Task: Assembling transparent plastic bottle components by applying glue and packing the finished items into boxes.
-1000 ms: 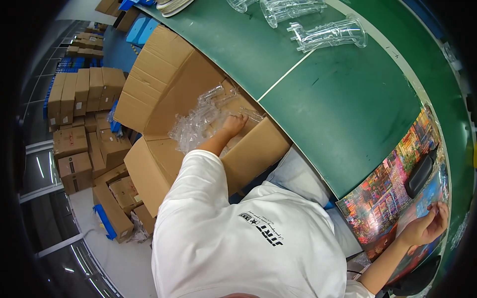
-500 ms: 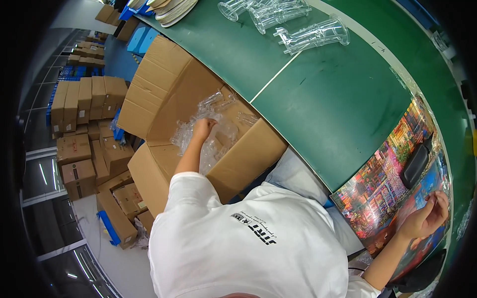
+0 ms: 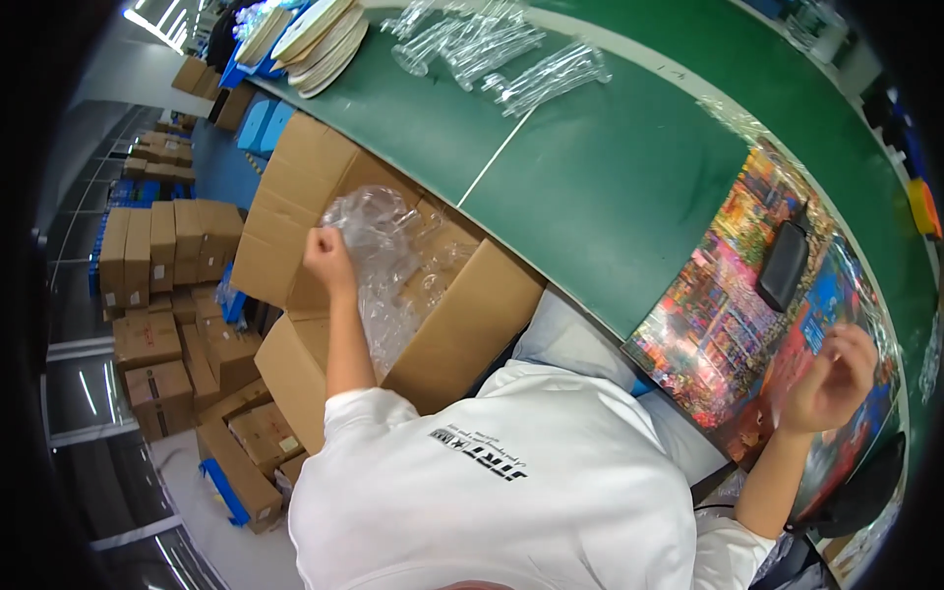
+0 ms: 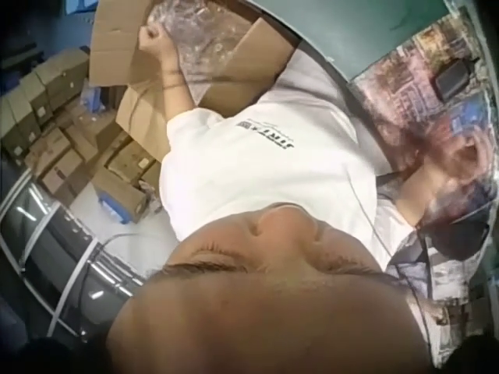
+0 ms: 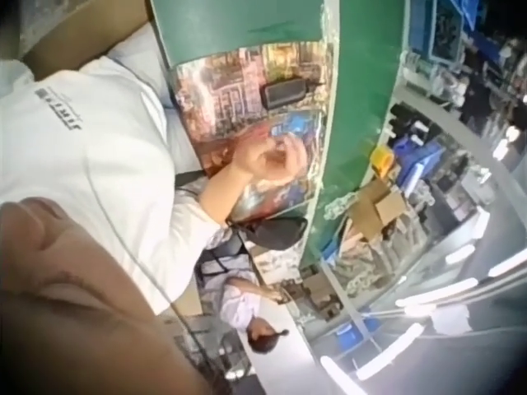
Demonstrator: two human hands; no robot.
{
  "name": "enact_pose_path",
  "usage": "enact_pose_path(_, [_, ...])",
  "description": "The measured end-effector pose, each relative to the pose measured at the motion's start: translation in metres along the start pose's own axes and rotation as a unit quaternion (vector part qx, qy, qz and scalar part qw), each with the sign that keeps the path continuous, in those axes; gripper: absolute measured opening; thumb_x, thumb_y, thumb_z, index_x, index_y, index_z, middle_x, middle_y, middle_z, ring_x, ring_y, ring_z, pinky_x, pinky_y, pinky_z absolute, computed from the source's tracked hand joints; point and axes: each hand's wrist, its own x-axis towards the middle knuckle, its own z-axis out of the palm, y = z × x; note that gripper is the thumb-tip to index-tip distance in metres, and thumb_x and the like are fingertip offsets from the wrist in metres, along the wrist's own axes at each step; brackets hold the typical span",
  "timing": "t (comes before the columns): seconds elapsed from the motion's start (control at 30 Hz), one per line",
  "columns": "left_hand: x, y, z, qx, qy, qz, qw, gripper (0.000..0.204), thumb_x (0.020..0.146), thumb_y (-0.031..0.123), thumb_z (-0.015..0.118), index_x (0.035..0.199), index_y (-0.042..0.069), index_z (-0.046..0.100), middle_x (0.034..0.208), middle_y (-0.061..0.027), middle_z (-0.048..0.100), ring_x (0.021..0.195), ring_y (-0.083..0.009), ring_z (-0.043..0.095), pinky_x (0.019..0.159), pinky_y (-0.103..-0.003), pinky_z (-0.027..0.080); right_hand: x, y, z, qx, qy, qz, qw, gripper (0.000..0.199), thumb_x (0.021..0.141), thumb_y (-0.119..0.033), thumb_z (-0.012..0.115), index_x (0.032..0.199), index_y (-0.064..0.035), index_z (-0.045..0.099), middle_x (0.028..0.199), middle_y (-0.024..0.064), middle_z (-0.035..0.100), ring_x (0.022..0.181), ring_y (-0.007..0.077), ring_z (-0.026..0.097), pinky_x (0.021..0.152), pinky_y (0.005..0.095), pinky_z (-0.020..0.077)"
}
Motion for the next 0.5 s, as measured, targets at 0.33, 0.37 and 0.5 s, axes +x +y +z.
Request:
enact_pose_path(0.33, [-0.029, 0.32, -0.007, -0.666, -0.365, 0.472, 0.448, 0.048, 0.067, -0.005, 0.064, 0.051, 0.012, 0.022, 0.055, 0.0008, 0.02, 0.039, -0.0137, 0.023, 0.038, -0.026, 0.022, 0.051, -0.13, -0.005, 0.207, -0.433, -0.001, 0.877, 0.079, 0.062, -0.036, 0.08, 0.129, -0.0091, 0.048, 0.138, 0.0268, 0.031, 0.129, 0.0426, 0.029, 0.105, 0.0475, 0.0274])
enact_pose_path(0.37, [-0.044, 0.342, -0.005, -0.708, -0.36, 0.458, 0.399, 0.049, 0.067, -0.005, 0.065, 0.051, 0.011, 0.023, 0.054, 0.001, 0.021, 0.039, -0.0132, 0.023, 0.038, -0.025, 0.021, 0.047, -0.134, -0.006, 0.243, -0.47, 0.0, 0.849, 0.084, 0.065, -0.033, 0.08, 0.134, -0.0104, 0.038, 0.141, 0.0258, 0.025, 0.13, 0.0402, 0.03, 0.103, 0.0448, 0.0303])
enact_pose_path(0.5, [-0.081, 0.383, 0.015, -0.759, -0.322, 0.455, 0.337, 0.039, 0.068, 0.0, 0.071, 0.057, 0.01, 0.034, 0.059, -0.0005, 0.032, 0.042, -0.0131, 0.031, 0.041, -0.025, 0.028, 0.006, -0.142, -0.025, 0.391, -0.453, 0.219, 0.771, 0.064, 0.076, -0.022, 0.072, 0.132, -0.0089, 0.044, 0.138, 0.0204, 0.037, 0.121, 0.03, 0.046, 0.095, 0.0368, 0.0405])
